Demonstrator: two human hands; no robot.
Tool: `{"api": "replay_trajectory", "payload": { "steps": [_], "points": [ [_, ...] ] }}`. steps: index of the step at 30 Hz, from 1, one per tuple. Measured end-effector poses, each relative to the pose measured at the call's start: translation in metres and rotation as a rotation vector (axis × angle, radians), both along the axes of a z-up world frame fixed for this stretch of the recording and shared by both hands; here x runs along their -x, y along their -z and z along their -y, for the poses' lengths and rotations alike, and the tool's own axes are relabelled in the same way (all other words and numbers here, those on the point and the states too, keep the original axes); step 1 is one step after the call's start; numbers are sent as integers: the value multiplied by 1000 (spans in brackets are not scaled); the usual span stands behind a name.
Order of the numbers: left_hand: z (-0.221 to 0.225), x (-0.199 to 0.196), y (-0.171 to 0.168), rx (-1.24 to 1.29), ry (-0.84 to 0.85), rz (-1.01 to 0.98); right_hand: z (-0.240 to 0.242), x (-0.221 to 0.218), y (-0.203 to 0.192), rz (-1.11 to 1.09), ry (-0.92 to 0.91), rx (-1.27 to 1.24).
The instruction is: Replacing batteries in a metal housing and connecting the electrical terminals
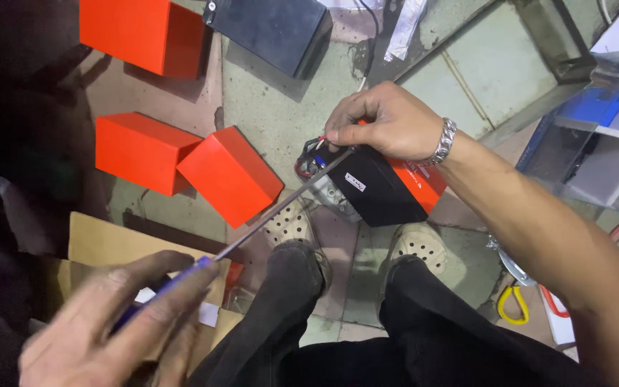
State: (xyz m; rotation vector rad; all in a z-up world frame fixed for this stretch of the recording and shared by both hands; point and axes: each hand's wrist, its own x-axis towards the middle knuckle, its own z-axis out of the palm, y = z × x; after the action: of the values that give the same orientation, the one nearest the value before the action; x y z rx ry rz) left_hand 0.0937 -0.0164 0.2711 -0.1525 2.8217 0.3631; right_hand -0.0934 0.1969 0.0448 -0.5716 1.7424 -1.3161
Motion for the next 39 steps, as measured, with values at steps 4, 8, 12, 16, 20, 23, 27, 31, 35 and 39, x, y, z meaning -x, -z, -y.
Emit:
{"api": "replay_trajectory", "payload": {
  "steps": [4, 8, 12, 16, 20, 23, 27, 31, 35, 39],
  "points": [
    [-16, -7, -4, 58, -230, 44, -1, 0, 1, 3, 6, 18],
    [-7, -8, 0, -21, 47, -140, -2, -1, 3, 1, 18, 35],
    [-11, -8, -2, 20, -282, 37, -1, -1, 5, -32, 11, 8],
    [-1, -16, 4, -23, -25, -118, -3, -1, 5, -19, 15, 52],
    [-14, -8, 0, -53, -211, -111, -1, -1, 3, -3, 25, -10],
    [-12, -13, 2, 99, -422, 170, -1, -1, 4, -15, 17, 0],
    [-1, -18, 8, -24, -124, -81, -2, -2, 5, -34, 17, -6],
    [-6, -19, 4, 100, -472, 198, -2, -1, 6, -56, 19, -4],
    [-6, -20, 10, 50, -178, -29, -1, -2, 8, -37, 26, 2],
    [-5, -23, 8, 37, -272, 1, -1, -2, 8, -62, 24, 0]
  ]
}}
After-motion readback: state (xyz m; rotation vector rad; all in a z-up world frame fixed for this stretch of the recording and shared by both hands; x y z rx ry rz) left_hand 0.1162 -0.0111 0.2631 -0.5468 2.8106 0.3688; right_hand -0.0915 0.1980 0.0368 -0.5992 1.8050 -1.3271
